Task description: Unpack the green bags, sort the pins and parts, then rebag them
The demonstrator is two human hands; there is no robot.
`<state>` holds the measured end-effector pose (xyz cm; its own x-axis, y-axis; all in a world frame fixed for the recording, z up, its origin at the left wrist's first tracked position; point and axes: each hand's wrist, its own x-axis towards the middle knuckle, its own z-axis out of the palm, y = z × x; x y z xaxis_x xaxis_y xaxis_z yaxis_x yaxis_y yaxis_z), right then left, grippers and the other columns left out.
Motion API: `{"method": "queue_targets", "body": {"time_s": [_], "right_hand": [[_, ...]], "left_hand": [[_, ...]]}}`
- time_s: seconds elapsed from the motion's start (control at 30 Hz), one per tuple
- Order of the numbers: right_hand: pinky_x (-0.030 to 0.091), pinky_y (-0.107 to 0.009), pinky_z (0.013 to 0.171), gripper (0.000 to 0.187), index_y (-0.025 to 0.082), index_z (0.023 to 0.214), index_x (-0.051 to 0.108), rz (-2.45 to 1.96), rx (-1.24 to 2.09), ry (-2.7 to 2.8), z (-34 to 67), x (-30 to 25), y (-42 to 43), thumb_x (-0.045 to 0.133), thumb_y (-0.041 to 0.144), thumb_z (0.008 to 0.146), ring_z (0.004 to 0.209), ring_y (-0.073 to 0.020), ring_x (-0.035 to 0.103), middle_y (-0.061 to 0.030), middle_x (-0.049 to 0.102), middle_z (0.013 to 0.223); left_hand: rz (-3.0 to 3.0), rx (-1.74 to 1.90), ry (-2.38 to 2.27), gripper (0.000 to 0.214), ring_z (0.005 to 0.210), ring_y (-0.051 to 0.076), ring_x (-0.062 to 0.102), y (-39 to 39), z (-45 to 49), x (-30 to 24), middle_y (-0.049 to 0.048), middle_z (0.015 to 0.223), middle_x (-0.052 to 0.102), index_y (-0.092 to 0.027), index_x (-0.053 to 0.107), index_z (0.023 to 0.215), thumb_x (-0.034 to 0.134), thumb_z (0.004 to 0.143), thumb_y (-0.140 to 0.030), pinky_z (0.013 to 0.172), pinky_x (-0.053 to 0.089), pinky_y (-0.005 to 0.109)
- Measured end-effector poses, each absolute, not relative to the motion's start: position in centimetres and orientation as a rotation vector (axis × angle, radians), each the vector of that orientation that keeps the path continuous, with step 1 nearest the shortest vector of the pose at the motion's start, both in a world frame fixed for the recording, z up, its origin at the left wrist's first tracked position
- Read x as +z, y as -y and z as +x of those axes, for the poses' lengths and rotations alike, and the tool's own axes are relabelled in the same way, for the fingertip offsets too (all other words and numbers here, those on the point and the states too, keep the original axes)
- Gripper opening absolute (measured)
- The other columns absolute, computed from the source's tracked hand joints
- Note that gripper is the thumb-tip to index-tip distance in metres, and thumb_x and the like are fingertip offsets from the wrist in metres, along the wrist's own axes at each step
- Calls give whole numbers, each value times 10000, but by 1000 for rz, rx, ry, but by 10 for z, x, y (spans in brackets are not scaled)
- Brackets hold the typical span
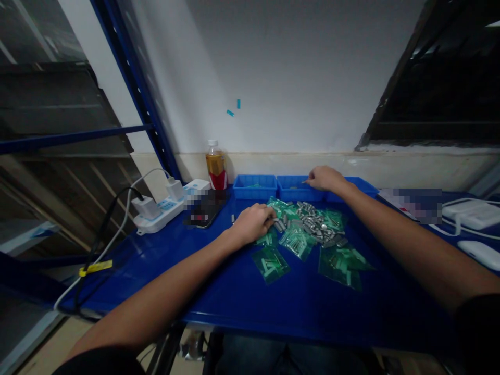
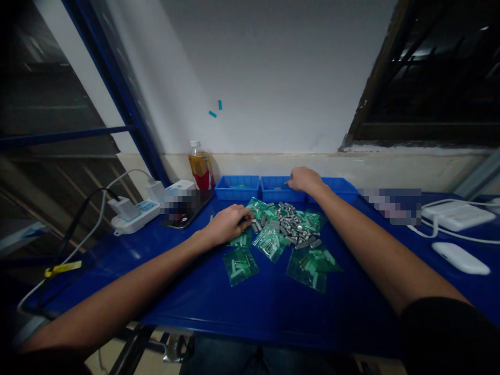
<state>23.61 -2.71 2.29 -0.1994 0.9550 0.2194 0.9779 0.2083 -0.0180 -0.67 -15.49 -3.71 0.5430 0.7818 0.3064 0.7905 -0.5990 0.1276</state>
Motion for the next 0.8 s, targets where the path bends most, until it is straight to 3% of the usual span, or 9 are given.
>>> {"method": "queue_targets", "body": {"time_s": [0.27,0.4,0.47,0.63,0.7,0.8], "right_hand": [[488,-453,719,252,157,870,710,-2053,-113,2320,225,13,5,712,325,683,918,-350,619,-184,683,953],[488,-463,725,290,150,877,712,-2061,-99,2304,222,18,6,753,293,629,921,-367,615,-191,684,945],[483,-453,728,261,146,875,711,-2009,-120,2290,219,21,15,720,301,667,911,-358,618,-184,689,910],[454,-377,799,304,166,1033,653,-1615,-171,2324,207,15,79,428,310,887,927,-253,611,-126,676,954],[448,-331,807,305,201,1125,582,-1400,-157,2381,203,5,114,449,330,883,909,-203,598,-72,660,975],[426,-339,795,281,166,1085,560,-988,-230,2444,201,-11,155,512,317,853,898,-216,561,-85,631,959]], "left_hand": [[-2707,-684,1383,207,901,212,558,154,-9,-35,83,956,630,-154,555,1017,389,930,-242,817,446,345],[-2705,-810,1324,162,835,207,547,155,-9,-34,68,913,632,-162,516,1009,396,927,-233,752,443,330],[-2715,-843,1286,142,816,203,541,156,-9,-33,64,896,627,-171,516,965,393,928,-233,733,436,324],[-2748,-1066,1336,93,776,177,555,159,-7,-28,38,835,616,-177,513,914,426,908,-212,708,428,299],[-2790,-1200,1391,81,754,157,565,162,-4,-25,25,817,610,-175,507,888,434,901,-208,684,426,276],[-2890,-1332,1374,93,736,133,566,168,2,-22,10,805,600,-170,502,877,439,905,-232,655,419,245]]}}
